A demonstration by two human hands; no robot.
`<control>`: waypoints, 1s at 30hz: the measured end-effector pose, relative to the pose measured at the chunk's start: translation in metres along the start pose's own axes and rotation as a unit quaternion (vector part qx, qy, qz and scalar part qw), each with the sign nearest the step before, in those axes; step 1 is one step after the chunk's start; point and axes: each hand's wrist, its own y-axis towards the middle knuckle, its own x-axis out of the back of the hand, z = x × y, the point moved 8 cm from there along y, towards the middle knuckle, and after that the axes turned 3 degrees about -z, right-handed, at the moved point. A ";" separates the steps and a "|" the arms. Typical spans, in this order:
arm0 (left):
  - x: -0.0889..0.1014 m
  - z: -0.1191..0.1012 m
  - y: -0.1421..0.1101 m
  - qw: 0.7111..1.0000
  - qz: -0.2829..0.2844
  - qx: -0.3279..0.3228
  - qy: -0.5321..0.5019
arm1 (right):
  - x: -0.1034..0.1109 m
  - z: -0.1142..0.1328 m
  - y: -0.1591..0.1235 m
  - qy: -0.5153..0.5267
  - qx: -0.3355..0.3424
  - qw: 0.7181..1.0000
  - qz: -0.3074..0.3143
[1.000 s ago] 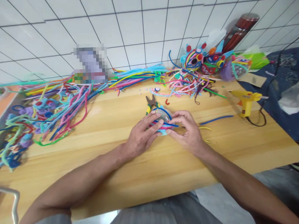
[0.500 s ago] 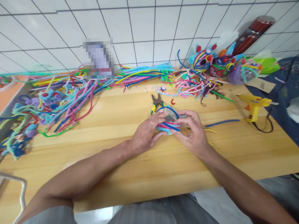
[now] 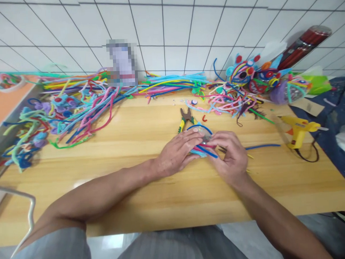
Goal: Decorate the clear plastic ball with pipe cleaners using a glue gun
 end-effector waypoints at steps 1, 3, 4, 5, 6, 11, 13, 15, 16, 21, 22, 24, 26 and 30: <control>0.000 0.000 0.000 1.000 0.001 0.000 0.002 | 0.000 0.001 0.000 -0.001 0.002 1.000 0.006; -0.001 0.000 0.001 1.000 0.002 0.000 0.008 | 0.000 0.007 0.000 -0.012 0.028 0.999 0.025; -0.001 0.000 0.001 1.000 0.002 -0.001 0.011 | -0.001 0.012 0.001 -0.020 0.047 0.998 0.033; -0.001 0.000 0.001 1.000 0.002 -0.001 0.013 | -0.002 0.016 0.001 -0.027 0.063 0.997 0.040; -0.001 0.000 0.001 1.000 0.001 -0.003 0.014 | -0.002 0.019 0.002 -0.031 0.073 0.996 0.043; -0.004 0.001 -0.001 1.000 0.008 0.005 0.003 | 0.000 0.013 0.004 -0.029 0.036 0.999 0.017; -0.004 0.002 -0.002 1.000 0.008 0.010 -0.006 | 0.002 0.003 0.002 -0.040 0.004 0.999 0.004; -0.004 0.002 -0.003 1.000 -0.001 0.014 -0.016 | 0.003 -0.007 -0.001 -0.051 -0.022 0.998 -0.002; -0.003 0.003 -0.003 1.000 -0.010 0.018 -0.022 | 0.003 -0.011 -0.002 -0.053 -0.034 0.998 -0.002; 0.010 0.010 -0.006 0.995 -0.072 0.067 0.010 | 0.003 -0.022 -0.006 -0.056 -0.067 0.996 0.011; 0.013 0.012 -0.008 0.993 -0.083 0.084 0.027 | 0.004 -0.023 -0.006 -0.055 -0.068 0.996 0.013; 0.016 0.017 -0.011 0.988 -0.092 0.117 0.046 | 0.004 -0.024 -0.006 -0.053 -0.068 0.996 0.015; 0.014 0.021 -0.012 0.987 -0.080 0.132 0.038 | 0.005 -0.024 -0.007 -0.051 -0.066 0.996 0.017; 0.009 0.023 -0.013 0.989 -0.062 0.132 0.005 | 0.006 -0.025 -0.007 -0.048 -0.066 0.997 0.017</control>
